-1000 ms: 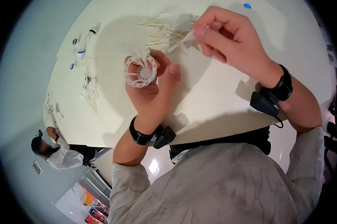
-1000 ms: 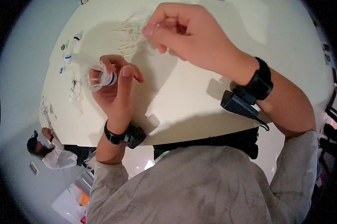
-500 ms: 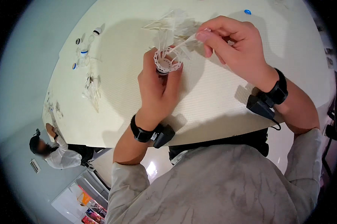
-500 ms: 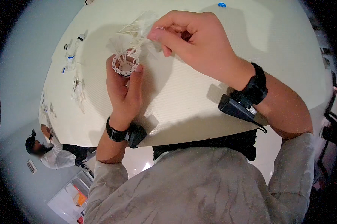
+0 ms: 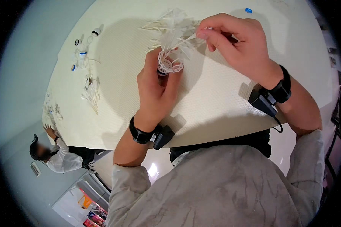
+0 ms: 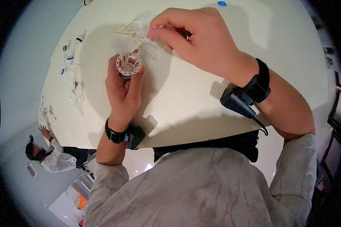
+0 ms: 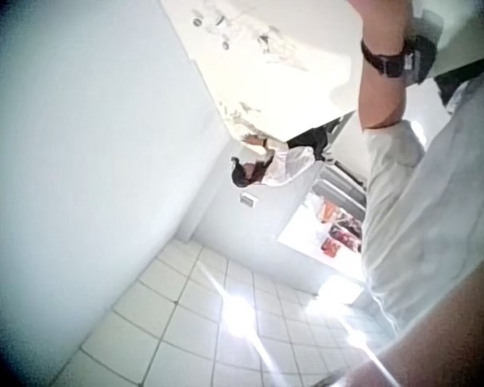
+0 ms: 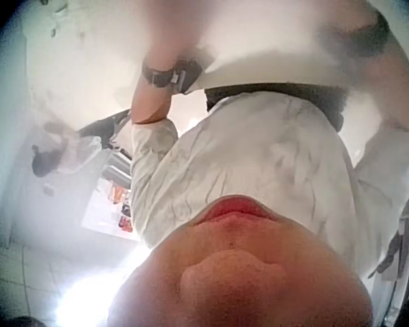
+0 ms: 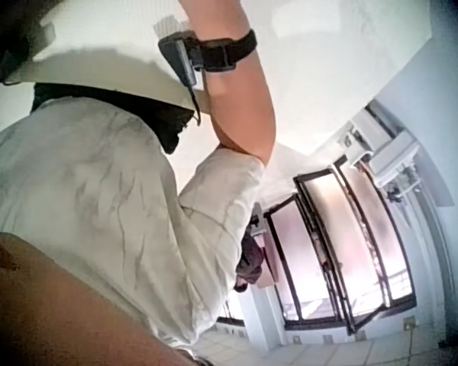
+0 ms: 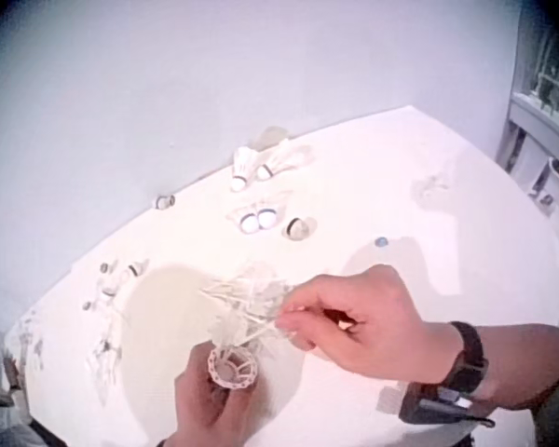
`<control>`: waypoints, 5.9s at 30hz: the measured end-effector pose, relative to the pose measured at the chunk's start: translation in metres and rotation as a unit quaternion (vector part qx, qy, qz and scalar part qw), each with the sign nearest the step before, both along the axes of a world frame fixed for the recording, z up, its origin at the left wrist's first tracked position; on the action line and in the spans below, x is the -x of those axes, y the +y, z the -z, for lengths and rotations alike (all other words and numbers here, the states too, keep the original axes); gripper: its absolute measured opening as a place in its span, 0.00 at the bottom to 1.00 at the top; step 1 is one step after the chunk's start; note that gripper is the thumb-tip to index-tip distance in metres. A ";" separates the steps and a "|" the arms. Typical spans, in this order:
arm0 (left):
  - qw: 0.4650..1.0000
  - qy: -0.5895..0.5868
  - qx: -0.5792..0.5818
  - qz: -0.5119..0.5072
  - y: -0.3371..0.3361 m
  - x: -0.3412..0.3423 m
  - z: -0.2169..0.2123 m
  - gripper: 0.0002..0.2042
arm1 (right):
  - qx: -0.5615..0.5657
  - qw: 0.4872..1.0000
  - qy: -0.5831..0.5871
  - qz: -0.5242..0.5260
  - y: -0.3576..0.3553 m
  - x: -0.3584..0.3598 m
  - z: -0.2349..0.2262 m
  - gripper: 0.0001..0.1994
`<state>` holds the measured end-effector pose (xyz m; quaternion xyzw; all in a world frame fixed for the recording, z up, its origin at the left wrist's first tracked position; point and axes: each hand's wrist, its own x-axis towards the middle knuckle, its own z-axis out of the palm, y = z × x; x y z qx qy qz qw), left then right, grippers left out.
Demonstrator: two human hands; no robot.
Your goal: Assembling shuttlecocks by manually inserting feathers into the plastic base.
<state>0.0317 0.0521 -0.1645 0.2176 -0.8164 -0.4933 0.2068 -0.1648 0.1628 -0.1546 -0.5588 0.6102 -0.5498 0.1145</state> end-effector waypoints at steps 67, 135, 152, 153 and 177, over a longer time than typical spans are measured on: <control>0.999 0.016 -0.013 0.044 -0.011 -0.005 0.008 0.15 | 0.061 0.984 0.169 0.009 -0.004 -0.007 -0.005 0.02; 0.974 -0.102 0.203 -0.020 -0.079 -0.009 -0.003 0.07 | -0.154 0.943 -0.283 -0.079 -0.004 0.005 -0.005 0.10; 0.983 -0.076 0.160 0.043 -0.068 -0.012 -0.017 0.08 | -0.140 0.941 -0.286 -0.110 -0.001 0.008 -0.002 0.10; 0.981 -0.087 0.171 0.040 -0.064 -0.009 -0.019 0.09 | -0.142 0.942 -0.287 -0.103 -0.001 0.007 -0.004 0.10; 0.963 0.082 -0.253 -0.040 -0.017 -0.007 -0.018 0.13 | -0.130 0.975 -0.135 -0.119 0.008 -0.016 0.005 0.12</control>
